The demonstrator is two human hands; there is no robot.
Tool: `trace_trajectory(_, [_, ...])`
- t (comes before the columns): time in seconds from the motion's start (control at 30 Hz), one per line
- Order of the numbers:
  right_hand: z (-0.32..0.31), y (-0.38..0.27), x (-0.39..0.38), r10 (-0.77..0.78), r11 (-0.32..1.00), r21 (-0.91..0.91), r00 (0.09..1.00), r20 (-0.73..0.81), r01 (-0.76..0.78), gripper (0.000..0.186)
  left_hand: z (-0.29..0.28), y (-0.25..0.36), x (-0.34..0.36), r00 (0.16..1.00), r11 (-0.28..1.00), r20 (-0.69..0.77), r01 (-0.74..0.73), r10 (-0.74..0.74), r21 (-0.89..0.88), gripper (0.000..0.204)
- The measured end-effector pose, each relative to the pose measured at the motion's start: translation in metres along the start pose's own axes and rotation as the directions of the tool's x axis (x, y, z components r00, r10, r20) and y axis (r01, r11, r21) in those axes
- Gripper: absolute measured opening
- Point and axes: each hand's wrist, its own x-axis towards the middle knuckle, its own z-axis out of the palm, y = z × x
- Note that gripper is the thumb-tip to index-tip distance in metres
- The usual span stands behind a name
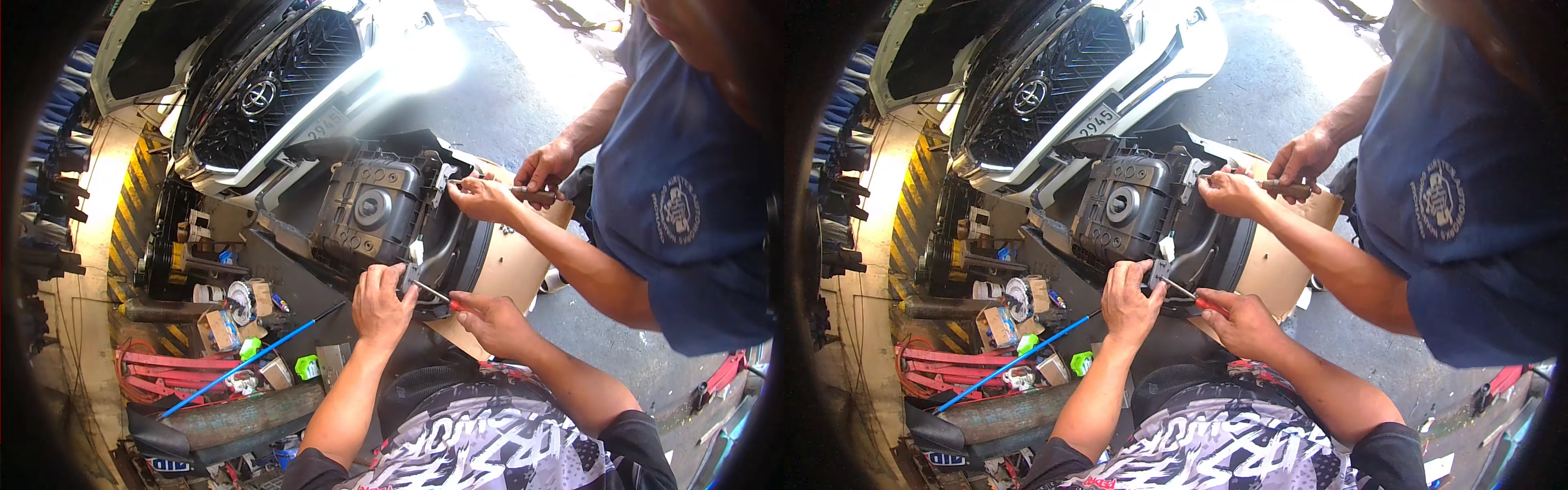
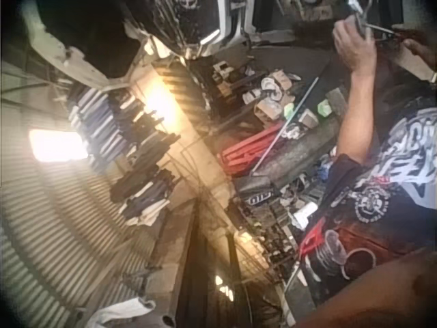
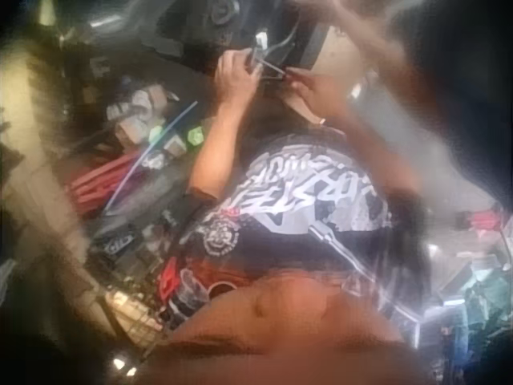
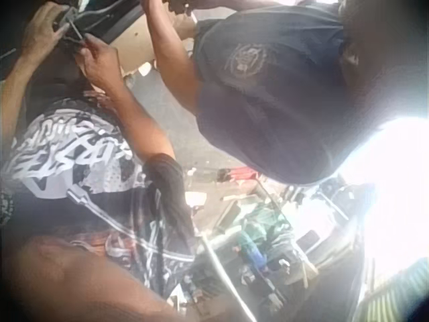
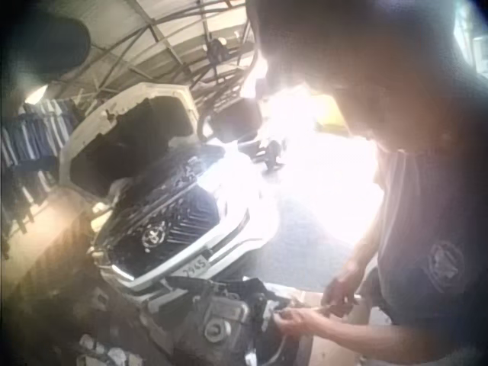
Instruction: Using screwdrivers to disassemble and repair a black plastic automotive housing part.
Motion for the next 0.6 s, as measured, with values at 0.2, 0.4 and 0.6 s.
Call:
trace_trajectory(0.2, [-0.019,0.028,0.019,0.127,0.462,0.699,0.821,0.557,-0.546,0.042,0.002,-0.006,-0.003,1.000,1.000,0.014,-0.019,0.019,0.023,0.044])
trace_trajectory(0.4, [0.015,0.083,0.036,-0.131,0.836,0.549,0.974,0.183,0.009,0.041,0.006,-0.006,0.000,0.996,0.996,0.019,-0.084,0.084,0.017,0.044])
trace_trajectory(0.6, [0.013,0.030,0.020,-0.391,0.629,-0.712,0.919,0.056,0.311,0.032,0.006,-0.015,-0.002,0.996,0.995,0.008,-0.094,0.094,0.037,0.045])
